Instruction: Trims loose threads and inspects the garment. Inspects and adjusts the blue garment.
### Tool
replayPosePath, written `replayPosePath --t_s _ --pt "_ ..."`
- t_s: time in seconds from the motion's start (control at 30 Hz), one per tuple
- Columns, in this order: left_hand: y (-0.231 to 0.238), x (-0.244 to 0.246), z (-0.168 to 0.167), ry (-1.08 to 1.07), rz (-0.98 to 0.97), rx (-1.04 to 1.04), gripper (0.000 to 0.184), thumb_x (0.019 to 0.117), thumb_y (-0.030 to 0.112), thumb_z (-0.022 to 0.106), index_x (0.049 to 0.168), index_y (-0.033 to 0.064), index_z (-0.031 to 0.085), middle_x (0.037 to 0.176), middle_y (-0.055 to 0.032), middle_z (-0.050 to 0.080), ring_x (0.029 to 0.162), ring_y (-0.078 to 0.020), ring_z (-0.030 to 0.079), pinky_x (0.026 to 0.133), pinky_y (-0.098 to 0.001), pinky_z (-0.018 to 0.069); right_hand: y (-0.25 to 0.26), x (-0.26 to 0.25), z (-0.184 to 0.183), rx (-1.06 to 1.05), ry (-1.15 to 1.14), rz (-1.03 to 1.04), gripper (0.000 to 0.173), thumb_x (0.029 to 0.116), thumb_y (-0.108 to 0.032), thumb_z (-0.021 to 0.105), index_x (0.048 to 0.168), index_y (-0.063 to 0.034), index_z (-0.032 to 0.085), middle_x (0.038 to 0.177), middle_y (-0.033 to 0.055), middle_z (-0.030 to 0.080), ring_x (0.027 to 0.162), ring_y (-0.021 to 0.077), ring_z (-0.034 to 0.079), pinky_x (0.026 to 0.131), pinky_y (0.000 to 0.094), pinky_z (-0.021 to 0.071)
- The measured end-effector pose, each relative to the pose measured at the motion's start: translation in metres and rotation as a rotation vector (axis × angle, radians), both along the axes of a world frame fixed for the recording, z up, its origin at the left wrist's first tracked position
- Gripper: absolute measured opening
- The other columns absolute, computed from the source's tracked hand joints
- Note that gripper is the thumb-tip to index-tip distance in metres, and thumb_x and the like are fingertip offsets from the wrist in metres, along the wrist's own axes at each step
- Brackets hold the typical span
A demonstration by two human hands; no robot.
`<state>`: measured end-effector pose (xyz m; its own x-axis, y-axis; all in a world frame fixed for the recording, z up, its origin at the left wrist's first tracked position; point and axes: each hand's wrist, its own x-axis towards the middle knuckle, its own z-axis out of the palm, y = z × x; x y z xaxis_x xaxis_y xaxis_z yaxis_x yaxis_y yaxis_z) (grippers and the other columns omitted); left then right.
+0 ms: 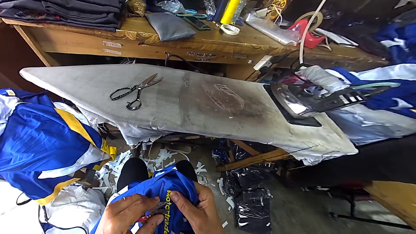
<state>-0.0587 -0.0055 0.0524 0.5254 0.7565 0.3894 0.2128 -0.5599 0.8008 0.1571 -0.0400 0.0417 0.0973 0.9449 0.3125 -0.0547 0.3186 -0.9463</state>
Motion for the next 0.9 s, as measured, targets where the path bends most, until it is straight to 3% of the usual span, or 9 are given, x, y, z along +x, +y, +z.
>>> replayPosePath --t_s 0.33,0.57,0.9 --pt "-0.008 0.003 0.01 0.125 0.064 0.062 0.023 0.0964 0.022 0.073 0.106 0.0015 0.077 0.092 -0.0109 0.076 0.084 -0.0125 0.071 0.077 -0.0257 0.0575 -0.002 -0.001 0.002 0.008 -0.063 -0.015 0.008 0.0936 -0.001 0.067 0.1 -0.0015 0.072 0.091 -0.0014 0.075 0.085 0.001 0.07 0.079 0.0207 0.0601" --pt "-0.008 0.005 0.004 -0.002 0.065 -0.127 0.019 0.0941 0.017 0.075 0.101 -0.0005 0.076 0.085 -0.0084 0.074 0.072 -0.0047 0.066 0.065 -0.0191 0.0541 -0.004 -0.004 0.0 0.004 -0.022 -0.008 0.008 0.0944 -0.002 0.067 0.101 -0.0024 0.072 0.091 -0.0016 0.075 0.086 0.0013 0.07 0.079 0.0212 0.06" --pt "-0.012 0.008 0.007 0.028 0.101 -0.177 0.015 0.0935 0.016 0.074 0.098 0.0019 0.076 0.082 -0.0058 0.074 0.069 -0.0038 0.064 0.062 -0.0194 0.0527 -0.005 -0.007 -0.002 -0.013 -0.003 -0.012 0.009 0.0942 -0.001 0.067 0.101 -0.0015 0.072 0.092 -0.0011 0.075 0.086 0.0021 0.071 0.08 0.0217 0.0602"
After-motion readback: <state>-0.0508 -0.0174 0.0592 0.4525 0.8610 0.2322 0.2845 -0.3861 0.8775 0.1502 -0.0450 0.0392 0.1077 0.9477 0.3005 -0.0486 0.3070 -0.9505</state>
